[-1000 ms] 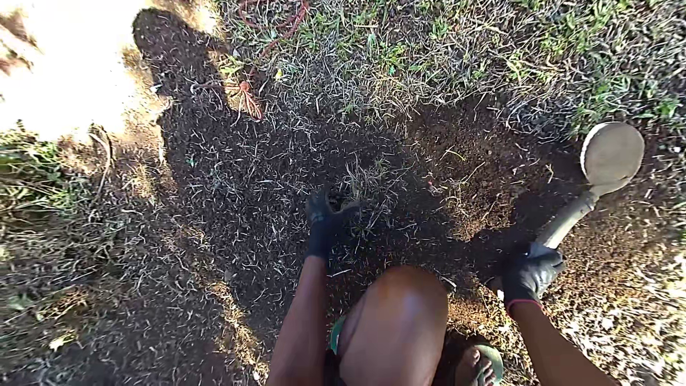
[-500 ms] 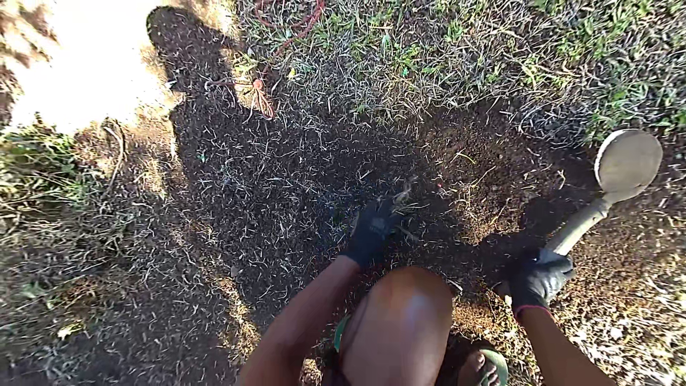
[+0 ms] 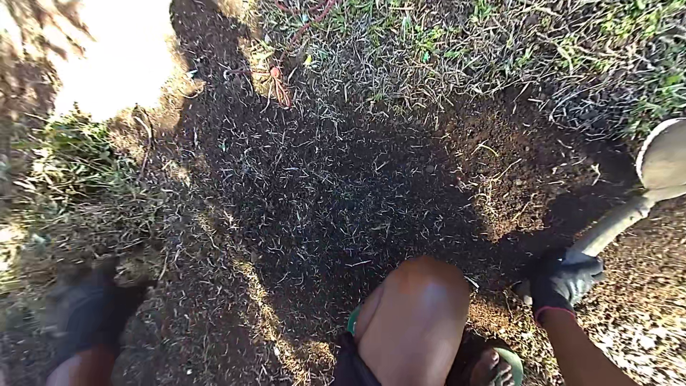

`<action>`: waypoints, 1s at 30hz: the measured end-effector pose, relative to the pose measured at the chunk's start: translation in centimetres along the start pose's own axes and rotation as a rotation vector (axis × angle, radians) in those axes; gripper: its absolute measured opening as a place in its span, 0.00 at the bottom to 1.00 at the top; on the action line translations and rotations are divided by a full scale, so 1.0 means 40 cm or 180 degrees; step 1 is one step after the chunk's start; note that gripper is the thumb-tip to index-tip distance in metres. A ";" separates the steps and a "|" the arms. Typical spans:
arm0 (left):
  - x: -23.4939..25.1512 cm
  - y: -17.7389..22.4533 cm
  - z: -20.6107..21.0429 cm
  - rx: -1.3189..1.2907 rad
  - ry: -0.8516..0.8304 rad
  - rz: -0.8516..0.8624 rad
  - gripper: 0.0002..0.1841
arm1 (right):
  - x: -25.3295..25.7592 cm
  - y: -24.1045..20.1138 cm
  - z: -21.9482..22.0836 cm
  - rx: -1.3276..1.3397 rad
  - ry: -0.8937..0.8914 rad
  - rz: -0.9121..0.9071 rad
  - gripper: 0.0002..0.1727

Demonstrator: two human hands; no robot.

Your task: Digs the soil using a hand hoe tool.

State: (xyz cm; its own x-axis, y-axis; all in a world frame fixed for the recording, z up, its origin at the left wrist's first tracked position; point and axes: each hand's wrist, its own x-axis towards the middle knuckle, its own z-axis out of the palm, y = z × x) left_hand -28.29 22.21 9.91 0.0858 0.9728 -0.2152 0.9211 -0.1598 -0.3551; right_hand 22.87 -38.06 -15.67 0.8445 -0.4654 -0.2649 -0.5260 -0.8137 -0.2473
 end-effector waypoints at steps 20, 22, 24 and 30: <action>-0.430 1.088 0.209 0.0153 -0.1521 0.2555 0.58 | 0.007 -0.026 -0.030 -0.0030 -0.0306 0.0167 0.41; -0.428 1.105 0.201 0.0189 -0.1471 0.2474 0.59 | 0.000 -0.019 -0.032 -0.0101 -0.0538 -0.0037 0.42; -0.427 1.110 0.216 0.0190 -0.1432 0.2387 0.61 | 0.000 0.006 -0.014 -0.0355 -0.0858 -0.0253 0.42; -0.471 0.885 0.312 -0.0275 -0.0623 0.2673 0.30 | 0.006 -0.004 -0.020 -0.0333 -0.0920 -0.0187 0.41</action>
State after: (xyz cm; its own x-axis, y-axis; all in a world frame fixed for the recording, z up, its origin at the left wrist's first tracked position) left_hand -2.03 -3.87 -9.97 0.6910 0.4907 -0.5308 0.6084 -0.7913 0.0604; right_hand 23.23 -38.30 -14.96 0.8017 -0.3106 -0.5107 -0.4514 -0.8746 -0.1767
